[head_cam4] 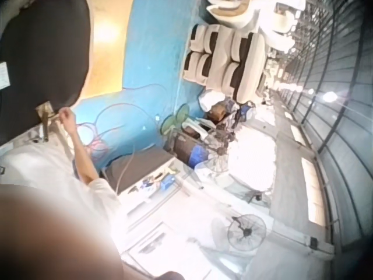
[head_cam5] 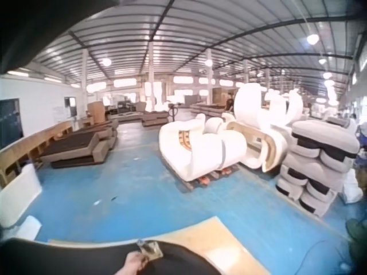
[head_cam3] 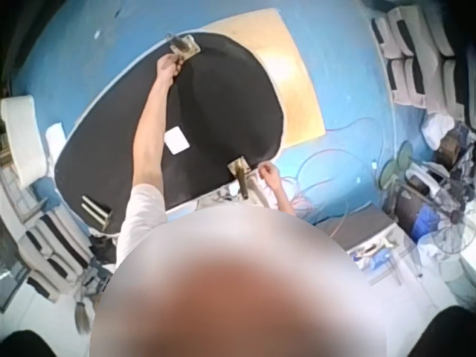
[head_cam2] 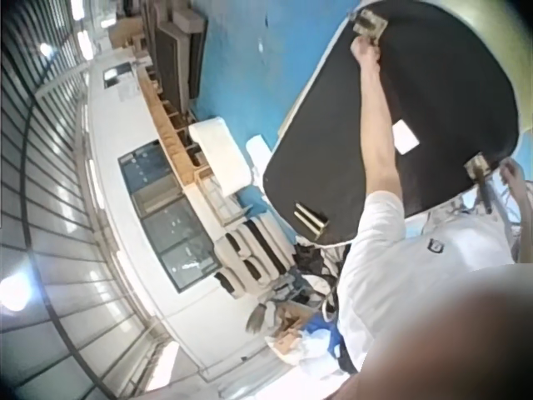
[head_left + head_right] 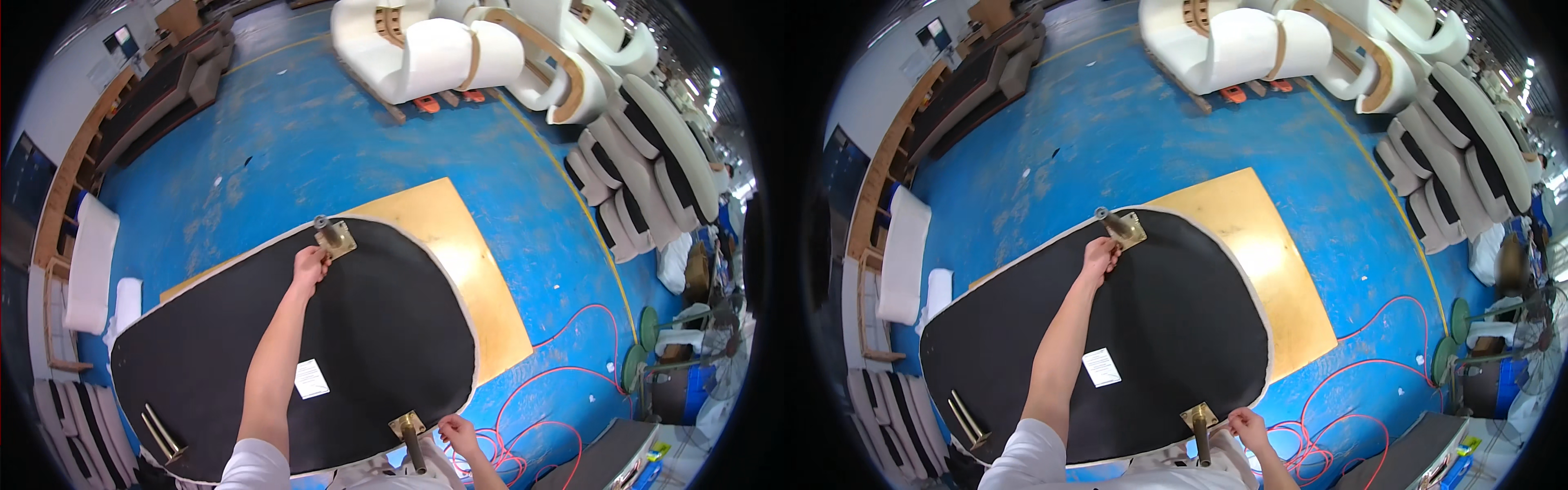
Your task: Assembling the legs onto a furniture piece, likely a stool or ottoman, using a power drill and screws.
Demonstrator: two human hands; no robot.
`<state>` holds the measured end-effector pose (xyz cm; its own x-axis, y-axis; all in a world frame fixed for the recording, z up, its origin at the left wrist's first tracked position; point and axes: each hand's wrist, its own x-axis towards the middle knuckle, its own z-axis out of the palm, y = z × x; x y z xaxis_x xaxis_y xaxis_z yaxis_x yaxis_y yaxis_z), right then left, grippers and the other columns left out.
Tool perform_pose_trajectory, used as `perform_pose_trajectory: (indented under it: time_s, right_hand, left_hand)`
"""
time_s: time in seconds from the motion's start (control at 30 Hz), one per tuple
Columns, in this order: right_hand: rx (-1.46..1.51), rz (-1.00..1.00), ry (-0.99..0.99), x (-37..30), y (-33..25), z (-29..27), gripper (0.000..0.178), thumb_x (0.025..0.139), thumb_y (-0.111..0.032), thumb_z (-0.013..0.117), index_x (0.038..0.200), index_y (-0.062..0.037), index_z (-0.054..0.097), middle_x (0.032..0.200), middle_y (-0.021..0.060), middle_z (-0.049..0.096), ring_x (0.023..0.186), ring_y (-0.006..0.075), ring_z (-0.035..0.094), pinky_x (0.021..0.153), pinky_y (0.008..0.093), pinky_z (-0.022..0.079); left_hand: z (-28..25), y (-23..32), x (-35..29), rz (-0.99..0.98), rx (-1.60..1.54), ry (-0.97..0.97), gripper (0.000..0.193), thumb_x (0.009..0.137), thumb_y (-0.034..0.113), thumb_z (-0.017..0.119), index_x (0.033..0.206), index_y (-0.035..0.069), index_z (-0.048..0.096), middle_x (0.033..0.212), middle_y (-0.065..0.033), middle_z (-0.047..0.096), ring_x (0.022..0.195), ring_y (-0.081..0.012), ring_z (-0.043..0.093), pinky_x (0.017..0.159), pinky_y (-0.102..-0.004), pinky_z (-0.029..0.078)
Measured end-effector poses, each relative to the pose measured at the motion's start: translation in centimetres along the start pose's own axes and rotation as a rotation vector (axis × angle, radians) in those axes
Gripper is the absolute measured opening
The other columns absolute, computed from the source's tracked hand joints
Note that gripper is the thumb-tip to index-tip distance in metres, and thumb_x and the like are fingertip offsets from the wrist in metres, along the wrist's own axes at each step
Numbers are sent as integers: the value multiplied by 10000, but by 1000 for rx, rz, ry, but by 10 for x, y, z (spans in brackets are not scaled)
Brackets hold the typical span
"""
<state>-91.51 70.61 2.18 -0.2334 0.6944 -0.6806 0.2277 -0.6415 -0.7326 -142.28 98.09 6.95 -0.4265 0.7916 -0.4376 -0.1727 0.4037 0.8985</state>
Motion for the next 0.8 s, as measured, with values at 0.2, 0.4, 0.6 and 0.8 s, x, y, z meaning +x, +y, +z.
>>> perform_pose_trajectory:
  time_s: [0.2,0.4,0.6,0.8]
  right_hand:
    - [-70,13,-75,12,16,1,120,966,-126,636,1020,-30,684,800,39,695,678,94,655,588,252,527]
    - [-158,-65,-15,13,16,-24,157,962,-152,641,1016,-17,701,810,59,715,719,117,692,646,274,547]
    - [-288,-203,38,19,61,-46,226,959,-219,636,1087,-50,714,921,96,750,836,198,718,771,335,568]
    - [-253,-229,-56,16,51,-70,197,945,-210,620,1027,-44,687,916,120,739,848,246,715,769,365,556]
  left_hand:
    - [-19,-25,1,166,287,205,174,949,128,588,851,13,673,688,-23,627,633,-120,586,584,-302,427]
    - [20,-18,-30,536,1151,386,201,1000,214,543,1043,50,650,934,-155,710,847,-366,686,754,-478,528]
    - [14,-29,-12,336,1150,337,252,968,282,591,964,54,699,971,-189,703,931,-413,666,790,-496,509]
    - [4,-49,11,376,890,444,266,981,222,553,961,3,704,878,-188,714,869,-353,688,763,-452,487]
